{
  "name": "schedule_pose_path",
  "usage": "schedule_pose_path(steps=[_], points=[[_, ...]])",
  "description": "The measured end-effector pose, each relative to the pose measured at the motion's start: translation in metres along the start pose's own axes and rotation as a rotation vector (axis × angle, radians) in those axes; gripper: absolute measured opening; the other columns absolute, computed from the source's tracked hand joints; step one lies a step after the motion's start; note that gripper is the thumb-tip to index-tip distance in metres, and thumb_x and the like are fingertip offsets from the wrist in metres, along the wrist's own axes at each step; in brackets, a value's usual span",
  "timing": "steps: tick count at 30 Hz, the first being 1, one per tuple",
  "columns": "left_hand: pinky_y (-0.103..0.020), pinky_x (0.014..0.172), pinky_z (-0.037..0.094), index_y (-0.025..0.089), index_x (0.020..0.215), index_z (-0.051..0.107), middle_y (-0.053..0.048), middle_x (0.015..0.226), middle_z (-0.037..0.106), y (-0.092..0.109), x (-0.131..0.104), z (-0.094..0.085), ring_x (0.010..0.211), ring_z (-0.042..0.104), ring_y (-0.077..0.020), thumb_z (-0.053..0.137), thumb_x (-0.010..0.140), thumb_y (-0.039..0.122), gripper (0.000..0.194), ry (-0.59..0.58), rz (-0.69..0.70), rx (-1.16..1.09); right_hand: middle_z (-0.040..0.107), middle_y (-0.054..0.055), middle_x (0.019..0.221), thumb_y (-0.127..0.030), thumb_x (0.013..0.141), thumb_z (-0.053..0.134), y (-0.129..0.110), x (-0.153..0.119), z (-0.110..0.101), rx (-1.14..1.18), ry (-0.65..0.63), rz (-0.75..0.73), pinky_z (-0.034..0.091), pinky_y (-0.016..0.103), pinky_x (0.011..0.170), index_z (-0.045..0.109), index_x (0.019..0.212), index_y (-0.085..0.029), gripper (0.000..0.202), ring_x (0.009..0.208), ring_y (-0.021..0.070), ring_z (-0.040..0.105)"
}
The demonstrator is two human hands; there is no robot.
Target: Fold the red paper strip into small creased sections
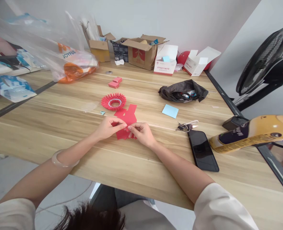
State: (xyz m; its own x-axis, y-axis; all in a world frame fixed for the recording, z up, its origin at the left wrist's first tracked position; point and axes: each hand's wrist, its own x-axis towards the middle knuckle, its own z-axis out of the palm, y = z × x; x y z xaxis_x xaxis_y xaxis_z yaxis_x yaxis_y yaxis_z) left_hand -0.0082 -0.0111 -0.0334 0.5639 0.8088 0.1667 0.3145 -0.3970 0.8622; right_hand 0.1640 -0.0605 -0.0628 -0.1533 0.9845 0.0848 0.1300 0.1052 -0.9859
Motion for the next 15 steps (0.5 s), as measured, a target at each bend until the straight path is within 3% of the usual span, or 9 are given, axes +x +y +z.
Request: schedule_pose_path(steps=[9, 12, 15], points=[[-0.022, 0.057, 0.042, 0.012, 0.066, 0.068, -0.004, 0.063, 0.067, 0.0011, 0.0004, -0.0007, 0.058, 0.056, -0.0125, 0.059, 0.074, 0.028, 0.020, 0.003, -0.040, -0.029, 0.062, 0.001, 0.053, -0.045, 0.077, 0.058, 0.0020, 0.0012, 0.0012, 0.039, 0.051, -0.014, 0.041, 0.021, 0.044, 0.061, 0.071, -0.014, 0.033, 0.043, 0.0084, 0.051], [-0.022, 0.055, 0.040, 0.011, 0.064, 0.068, -0.004, 0.060, 0.066, 0.0015, 0.0004, -0.0016, 0.055, 0.053, -0.0117, 0.060, 0.072, 0.026, 0.019, -0.066, -0.061, -0.019, 0.060, 0.000, 0.052, -0.047, 0.076, 0.060, 0.0034, 0.0019, 0.0005, 0.062, 0.116, -0.019, 0.042, 0.021, 0.044, 0.060, 0.070, -0.015, 0.033, 0.043, 0.0086, 0.051], [-0.022, 0.054, 0.039, 0.011, 0.064, 0.068, -0.004, 0.060, 0.066, 0.0014, 0.0000, -0.0016, 0.054, 0.052, -0.0115, 0.060, 0.071, 0.026, 0.018, -0.123, -0.064, -0.015, 0.059, -0.001, 0.051, -0.047, 0.075, 0.061, 0.0045, 0.0021, -0.0003, 0.058, 0.103, -0.031, 0.041, 0.020, 0.043, 0.059, 0.069, -0.015, 0.032, 0.043, 0.0082, 0.050]])
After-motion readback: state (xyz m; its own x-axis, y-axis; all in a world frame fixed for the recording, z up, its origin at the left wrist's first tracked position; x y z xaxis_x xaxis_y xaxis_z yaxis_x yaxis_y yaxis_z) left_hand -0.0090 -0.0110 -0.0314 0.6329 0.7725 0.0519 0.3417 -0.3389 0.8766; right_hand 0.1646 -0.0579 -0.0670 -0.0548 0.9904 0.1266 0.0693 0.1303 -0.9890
